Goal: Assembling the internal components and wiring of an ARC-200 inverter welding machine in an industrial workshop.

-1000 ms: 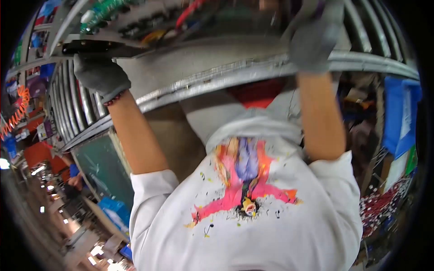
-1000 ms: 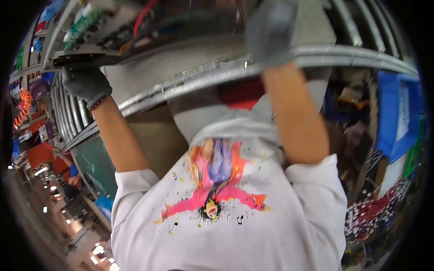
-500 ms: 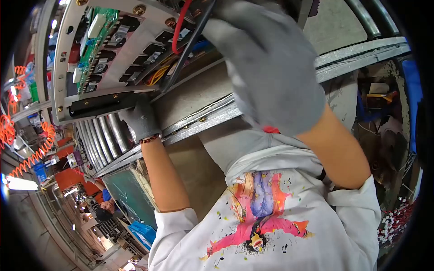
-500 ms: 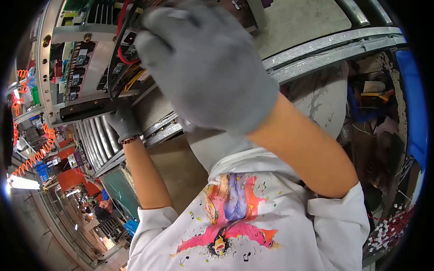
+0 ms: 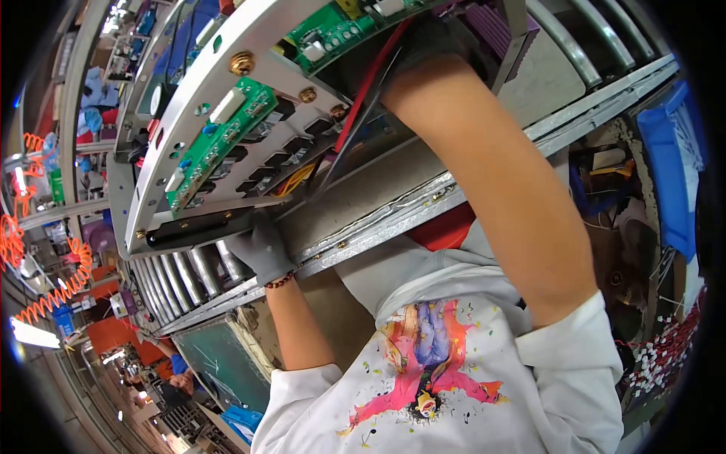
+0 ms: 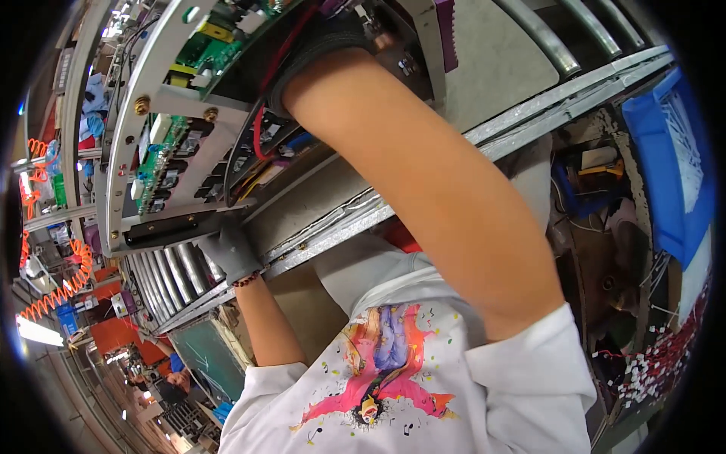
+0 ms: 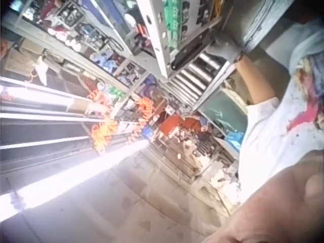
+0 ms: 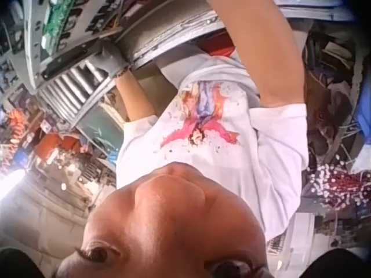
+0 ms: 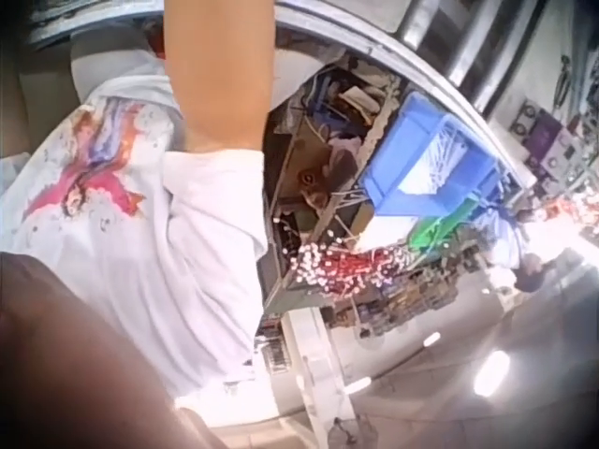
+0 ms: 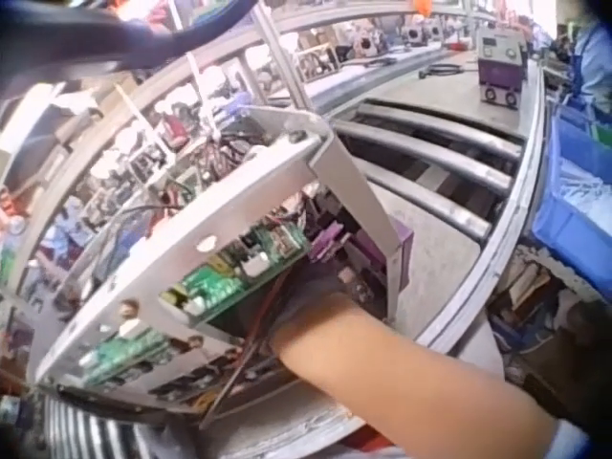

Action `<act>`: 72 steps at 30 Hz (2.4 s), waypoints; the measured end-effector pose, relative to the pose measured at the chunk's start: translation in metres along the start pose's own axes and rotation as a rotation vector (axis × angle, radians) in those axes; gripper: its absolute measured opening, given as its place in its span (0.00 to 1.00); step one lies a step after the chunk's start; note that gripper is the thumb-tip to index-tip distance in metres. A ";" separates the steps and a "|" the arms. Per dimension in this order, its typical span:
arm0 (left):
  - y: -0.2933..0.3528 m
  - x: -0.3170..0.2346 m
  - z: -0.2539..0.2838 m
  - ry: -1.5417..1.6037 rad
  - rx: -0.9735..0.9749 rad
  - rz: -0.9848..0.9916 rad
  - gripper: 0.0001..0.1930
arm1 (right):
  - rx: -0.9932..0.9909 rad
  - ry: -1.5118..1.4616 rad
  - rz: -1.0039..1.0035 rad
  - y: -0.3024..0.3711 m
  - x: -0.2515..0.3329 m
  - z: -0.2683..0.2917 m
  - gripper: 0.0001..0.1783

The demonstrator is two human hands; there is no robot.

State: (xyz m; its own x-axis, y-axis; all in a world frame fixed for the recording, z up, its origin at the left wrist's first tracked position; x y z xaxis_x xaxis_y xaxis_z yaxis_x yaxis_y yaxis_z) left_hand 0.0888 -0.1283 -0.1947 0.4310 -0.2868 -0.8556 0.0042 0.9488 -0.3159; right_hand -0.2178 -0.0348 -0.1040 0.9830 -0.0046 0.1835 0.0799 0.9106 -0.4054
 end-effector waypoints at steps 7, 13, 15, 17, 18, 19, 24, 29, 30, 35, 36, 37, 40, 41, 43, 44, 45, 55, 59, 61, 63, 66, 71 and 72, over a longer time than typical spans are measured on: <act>0.000 0.006 0.005 -0.058 -0.012 0.016 0.14 | 0.029 0.054 0.020 -0.005 -0.002 -0.008 0.12; -0.002 0.021 0.010 0.047 -0.041 0.096 0.14 | -0.020 -0.035 0.102 0.027 0.007 0.016 0.15; -0.001 0.017 0.008 0.078 -0.035 0.089 0.13 | -0.379 -0.133 0.293 0.055 0.016 0.046 0.19; -0.001 0.022 0.011 0.134 -0.070 0.109 0.12 | -0.473 -0.247 0.301 0.079 0.004 0.046 0.19; 0.000 0.021 0.011 0.135 -0.075 0.113 0.12 | -0.560 -0.361 0.304 0.091 -0.002 0.053 0.19; 0.001 0.019 0.011 0.106 -0.073 0.114 0.11 | -0.537 -0.455 0.223 0.096 -0.008 0.055 0.19; 0.014 -0.026 0.014 -0.060 0.046 0.167 0.17 | -0.635 -0.420 0.057 0.100 -0.023 0.053 0.19; 0.094 -0.195 0.056 0.349 -0.081 -0.499 0.13 | -0.592 -0.717 -0.066 0.092 -0.023 0.048 0.15; 0.105 -0.223 0.032 0.397 0.103 -0.597 0.14 | -0.570 -0.835 -0.058 0.089 -0.019 0.045 0.17; 0.092 -0.285 -0.106 -0.187 0.499 -0.494 0.15 | -0.640 -0.878 0.141 0.084 -0.014 0.055 0.13; 0.089 -0.278 -0.112 -0.246 0.531 -0.399 0.13 | -0.648 -0.886 0.147 0.085 -0.012 0.058 0.13; 0.089 -0.278 -0.111 -0.254 0.528 -0.404 0.13 | -0.625 -0.901 0.113 0.084 -0.013 0.058 0.13; 0.090 -0.258 -0.115 -0.177 0.599 -0.351 0.09 | -0.594 -0.906 0.158 0.080 -0.014 0.058 0.12; 0.084 -0.246 -0.113 -0.140 0.558 -0.277 0.09 | -0.580 -0.889 0.235 0.079 -0.012 0.059 0.12; 0.075 -0.233 -0.109 0.020 0.502 -0.088 0.05 | -0.542 -0.912 0.261 0.078 -0.018 0.056 0.11; 0.076 -0.230 -0.112 0.155 0.519 0.018 0.07 | -0.505 -0.928 0.285 0.077 -0.017 0.054 0.11; 0.075 -0.227 -0.116 0.226 0.506 0.082 0.09 | -0.485 -1.055 0.199 0.078 -0.018 0.047 0.10; 0.065 -0.223 -0.123 0.278 0.582 0.130 0.12 | -0.589 -1.004 0.195 0.061 -0.017 0.059 0.08; 0.061 -0.224 -0.126 0.035 0.666 0.102 0.13 | -0.629 -1.070 0.158 0.061 -0.020 0.058 0.09; 0.065 -0.224 -0.130 0.080 0.687 0.120 0.12 | -0.614 -1.178 0.145 0.060 -0.024 0.056 0.09; 0.064 -0.219 -0.129 0.128 0.667 0.174 0.13 | -0.610 -1.140 0.169 0.060 -0.025 0.060 0.10; 0.064 -0.218 -0.135 0.258 0.686 0.297 0.15 | -0.549 -1.312 0.157 0.058 -0.027 0.051 0.11; 0.069 -0.211 -0.140 0.440 0.640 0.572 0.16 | -0.528 -1.490 0.068 0.050 -0.023 0.049 0.12; 0.069 -0.212 -0.141 0.439 0.641 0.573 0.16 | -0.610 -1.461 0.022 0.051 -0.026 0.048 0.13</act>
State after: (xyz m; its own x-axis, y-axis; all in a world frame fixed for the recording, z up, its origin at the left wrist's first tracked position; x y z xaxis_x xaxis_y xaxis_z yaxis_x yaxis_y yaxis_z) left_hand -0.1293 -0.0209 -0.0929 0.1460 0.3417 -0.9284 0.4460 0.8150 0.3700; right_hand -0.2468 0.0321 -0.0863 0.0132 0.7189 0.6950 0.4736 0.6076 -0.6376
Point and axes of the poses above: each hand's wrist, its own y-axis away from the middle knuckle, its own z-axis out of the back of the hand, x = y × z, the point moved 10 cm from there along -y, towards the middle knuckle, and after that the axes turned 5 degrees about z, right-handed, at the moved point
